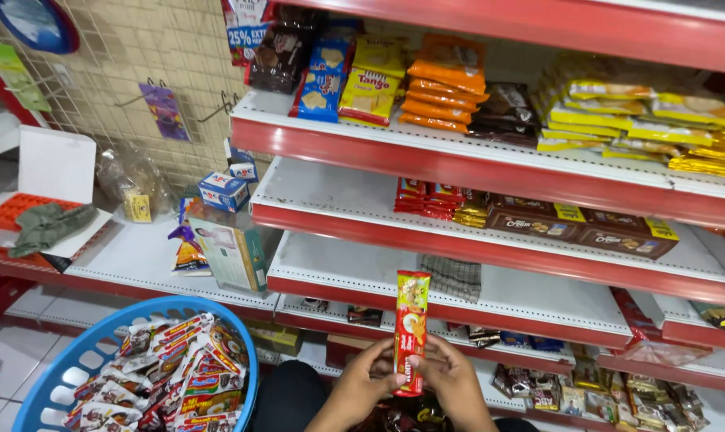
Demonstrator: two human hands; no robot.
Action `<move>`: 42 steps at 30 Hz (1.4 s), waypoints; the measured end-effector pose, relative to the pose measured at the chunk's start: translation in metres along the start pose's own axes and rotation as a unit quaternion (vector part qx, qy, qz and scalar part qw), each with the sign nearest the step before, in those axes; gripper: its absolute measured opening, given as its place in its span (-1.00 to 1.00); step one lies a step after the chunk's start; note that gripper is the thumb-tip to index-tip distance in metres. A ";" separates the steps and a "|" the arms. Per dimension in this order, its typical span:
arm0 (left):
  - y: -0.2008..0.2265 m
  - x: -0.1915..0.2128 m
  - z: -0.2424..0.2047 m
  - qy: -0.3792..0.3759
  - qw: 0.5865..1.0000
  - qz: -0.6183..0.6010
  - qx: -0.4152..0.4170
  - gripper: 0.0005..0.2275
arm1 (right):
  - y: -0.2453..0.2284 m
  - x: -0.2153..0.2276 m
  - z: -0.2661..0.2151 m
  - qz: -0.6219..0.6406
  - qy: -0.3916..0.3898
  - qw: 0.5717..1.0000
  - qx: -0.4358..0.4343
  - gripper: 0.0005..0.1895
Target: Take snack items from a box on the floor and place them onto the grocery store shelves, while also tidying existing items.
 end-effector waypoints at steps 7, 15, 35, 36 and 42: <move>0.141 0.009 0.030 0.027 0.998 0.025 -0.041 -0.43 | -0.206 -0.021 0.004 -0.436 0.137 0.818 0.350 -0.57; 0.247 0.042 0.113 0.075 0.979 0.090 -0.164 -0.45 | -0.196 0.010 0.042 -0.616 0.242 0.649 0.375 -0.32; 0.239 0.078 0.263 0.163 0.919 0.314 -0.175 -0.49 | -0.174 0.024 0.063 -0.627 0.273 0.655 0.322 -0.19; 0.237 0.074 0.258 0.137 0.936 0.276 -0.170 -0.45 | -0.174 0.025 0.063 -0.626 0.271 0.658 0.319 -0.19; 0.240 0.066 0.245 0.117 0.924 0.285 -0.227 -0.48 | -0.174 0.024 0.062 -0.616 0.278 0.661 0.325 -0.22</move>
Point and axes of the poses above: each hand's wrist, its own z-axis towards the middle knuckle, its own x-axis out of the back of the hand, y = z × x, the point moved 10 cm from there along z, towards the middle knuckle, and after that the axes turned 2 degrees about x, right-handed, at the moved point
